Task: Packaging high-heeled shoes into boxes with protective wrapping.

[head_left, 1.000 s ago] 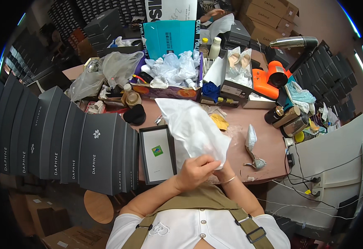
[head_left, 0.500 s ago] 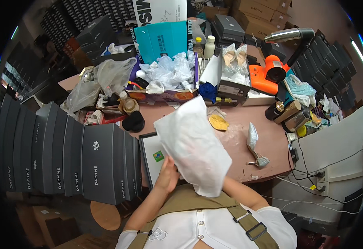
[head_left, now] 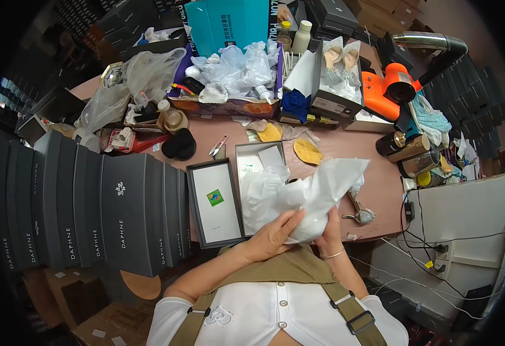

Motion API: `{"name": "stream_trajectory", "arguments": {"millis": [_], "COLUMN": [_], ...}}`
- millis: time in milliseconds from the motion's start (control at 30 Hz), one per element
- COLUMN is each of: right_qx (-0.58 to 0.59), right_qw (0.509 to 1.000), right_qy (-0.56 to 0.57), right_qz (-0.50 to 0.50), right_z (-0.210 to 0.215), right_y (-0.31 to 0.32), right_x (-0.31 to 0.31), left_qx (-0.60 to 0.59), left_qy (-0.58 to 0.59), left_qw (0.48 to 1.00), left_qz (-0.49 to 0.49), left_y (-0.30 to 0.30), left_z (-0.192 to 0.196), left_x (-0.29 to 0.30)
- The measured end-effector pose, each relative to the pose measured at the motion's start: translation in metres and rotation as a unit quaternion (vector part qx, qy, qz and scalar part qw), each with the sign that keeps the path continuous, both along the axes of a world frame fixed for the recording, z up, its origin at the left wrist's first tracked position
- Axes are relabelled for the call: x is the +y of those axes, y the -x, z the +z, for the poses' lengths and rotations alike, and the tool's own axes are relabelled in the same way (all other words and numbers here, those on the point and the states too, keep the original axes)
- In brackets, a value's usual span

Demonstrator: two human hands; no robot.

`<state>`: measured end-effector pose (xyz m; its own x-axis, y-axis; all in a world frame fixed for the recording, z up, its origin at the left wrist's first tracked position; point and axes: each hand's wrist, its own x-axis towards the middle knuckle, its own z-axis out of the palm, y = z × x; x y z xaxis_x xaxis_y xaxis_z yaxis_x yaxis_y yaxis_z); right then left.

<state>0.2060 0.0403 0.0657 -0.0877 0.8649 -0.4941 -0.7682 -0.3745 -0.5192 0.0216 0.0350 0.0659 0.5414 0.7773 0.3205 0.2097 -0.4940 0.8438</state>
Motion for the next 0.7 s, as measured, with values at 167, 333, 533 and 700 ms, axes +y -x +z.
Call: {"name": "stream_trajectory", "arguments": {"millis": [167, 333, 533, 700], "right_qx": [-0.001, -0.007, -0.182, -0.431], "right_qw": [0.991, 0.993, 0.970, 0.766], "right_qy": [0.057, 0.016, -0.130, -0.196], "right_qz": [0.123, 0.114, 0.092, 0.434], "right_z": [-0.034, -0.029, -0.011, -0.100], "right_y": [-0.017, -0.040, -0.037, 0.041], "right_x": [-0.032, -0.025, 0.026, 0.048], "left_qx": [0.154, 0.223, 0.127, 0.033], "left_qy": [0.124, 0.049, 0.140, -0.005], "left_qw": [0.980, 0.970, 0.945, 0.922], "left_qz": [-0.035, 0.080, 0.267, 0.387], "left_y": [0.002, 0.018, 0.048, 0.101], "left_z": [-0.028, -0.085, -0.091, 0.069], "left_x": [0.031, 0.107, 0.142, 0.136]}}
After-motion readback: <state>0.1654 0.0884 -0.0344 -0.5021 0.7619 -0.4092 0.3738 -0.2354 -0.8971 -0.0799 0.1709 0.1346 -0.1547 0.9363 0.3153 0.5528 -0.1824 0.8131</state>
